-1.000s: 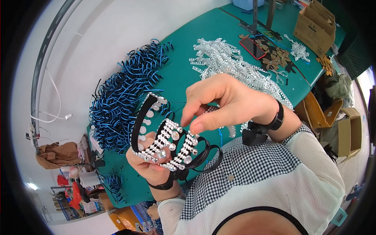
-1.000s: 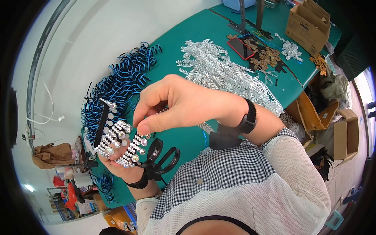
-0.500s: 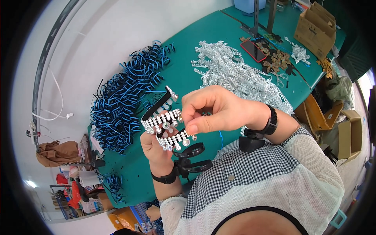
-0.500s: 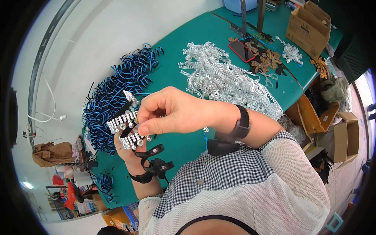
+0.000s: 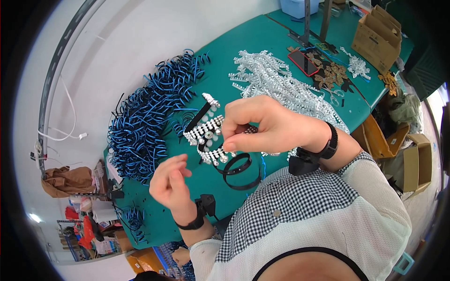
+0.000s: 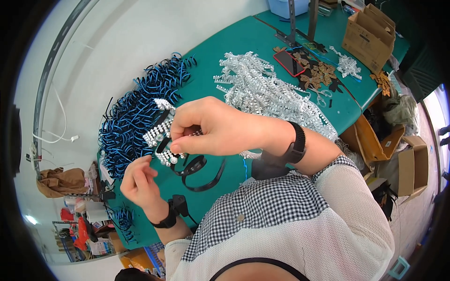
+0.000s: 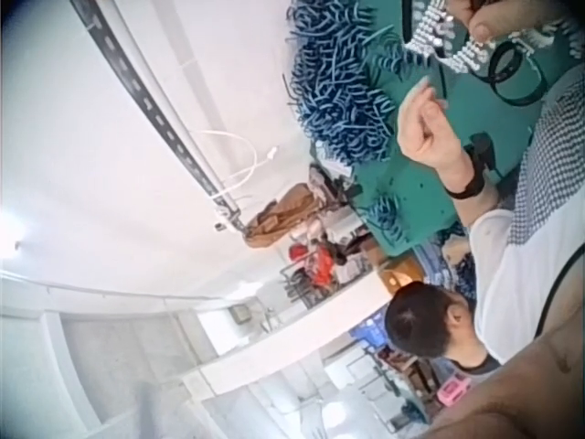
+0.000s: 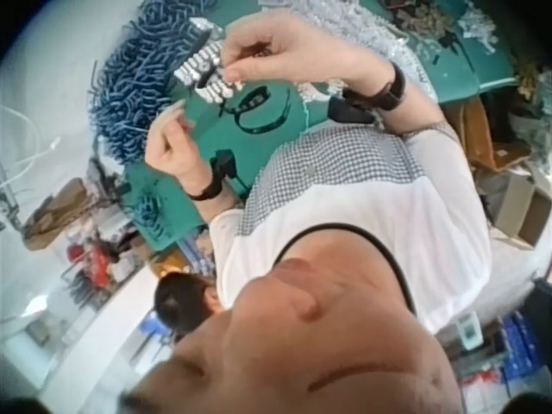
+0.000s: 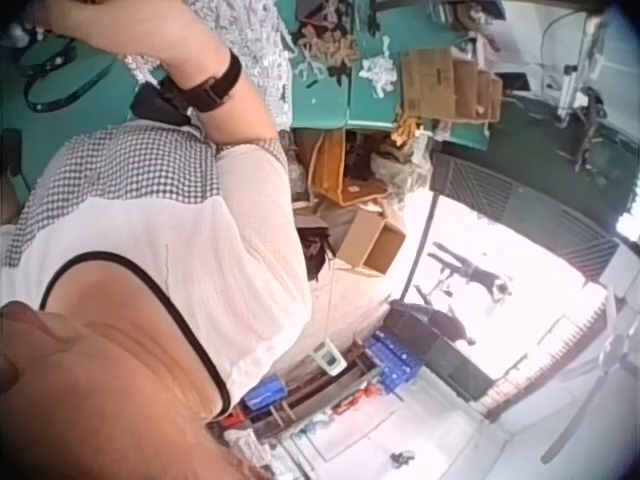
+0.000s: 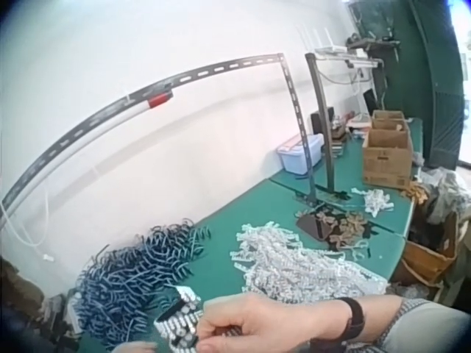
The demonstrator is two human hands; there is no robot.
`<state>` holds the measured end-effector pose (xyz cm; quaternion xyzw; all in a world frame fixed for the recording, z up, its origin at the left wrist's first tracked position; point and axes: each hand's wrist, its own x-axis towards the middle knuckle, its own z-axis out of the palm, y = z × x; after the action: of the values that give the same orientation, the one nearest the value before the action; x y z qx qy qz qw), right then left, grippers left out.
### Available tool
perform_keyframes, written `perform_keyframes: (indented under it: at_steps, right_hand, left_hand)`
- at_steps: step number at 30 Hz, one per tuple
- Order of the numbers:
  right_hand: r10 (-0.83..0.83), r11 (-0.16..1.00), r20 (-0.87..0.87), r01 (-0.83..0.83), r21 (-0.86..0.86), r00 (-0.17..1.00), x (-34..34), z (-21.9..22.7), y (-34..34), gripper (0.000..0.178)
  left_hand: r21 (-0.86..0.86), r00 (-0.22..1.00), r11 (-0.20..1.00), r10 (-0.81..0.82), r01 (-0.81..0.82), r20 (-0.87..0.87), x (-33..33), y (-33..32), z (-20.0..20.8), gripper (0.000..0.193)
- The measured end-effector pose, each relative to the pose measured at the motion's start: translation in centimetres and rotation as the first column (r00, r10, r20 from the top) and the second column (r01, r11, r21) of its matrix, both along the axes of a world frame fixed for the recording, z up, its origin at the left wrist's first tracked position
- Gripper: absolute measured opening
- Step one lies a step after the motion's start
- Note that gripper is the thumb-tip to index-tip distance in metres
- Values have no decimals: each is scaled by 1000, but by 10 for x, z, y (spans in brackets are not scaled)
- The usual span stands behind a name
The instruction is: The recorder is assembling decorative rhinestone strips onto a black strap component for footwear manufacturing.
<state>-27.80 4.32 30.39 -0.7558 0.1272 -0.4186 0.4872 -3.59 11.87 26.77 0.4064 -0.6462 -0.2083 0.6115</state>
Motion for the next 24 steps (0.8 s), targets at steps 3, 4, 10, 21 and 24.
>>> perform_keyframes:
  at_steps: [3,4,10,21,24]
  right_hand:
    - [-68,985,-13,65,-160,998,9,-5,2,11]
    - [-91,968,-33,80,-237,995,12,-5,4,10]
    - [-176,940,-74,145,-310,982,15,-14,3,11]
    - [-74,993,-163,88,78,984,-11,0,10,21]
    - [127,965,-307,-46,258,943,-23,2,3,22]
  left_hand:
    - [-88,941,995,-3,34,339,-39,16,36,25]
    - [-88,943,996,2,29,334,-47,16,41,25]
    - [244,923,968,-46,-53,382,-59,8,43,25]
    - [323,955,946,-69,-30,290,-45,11,47,16]
    - [246,943,968,-36,-49,330,-43,17,57,16]
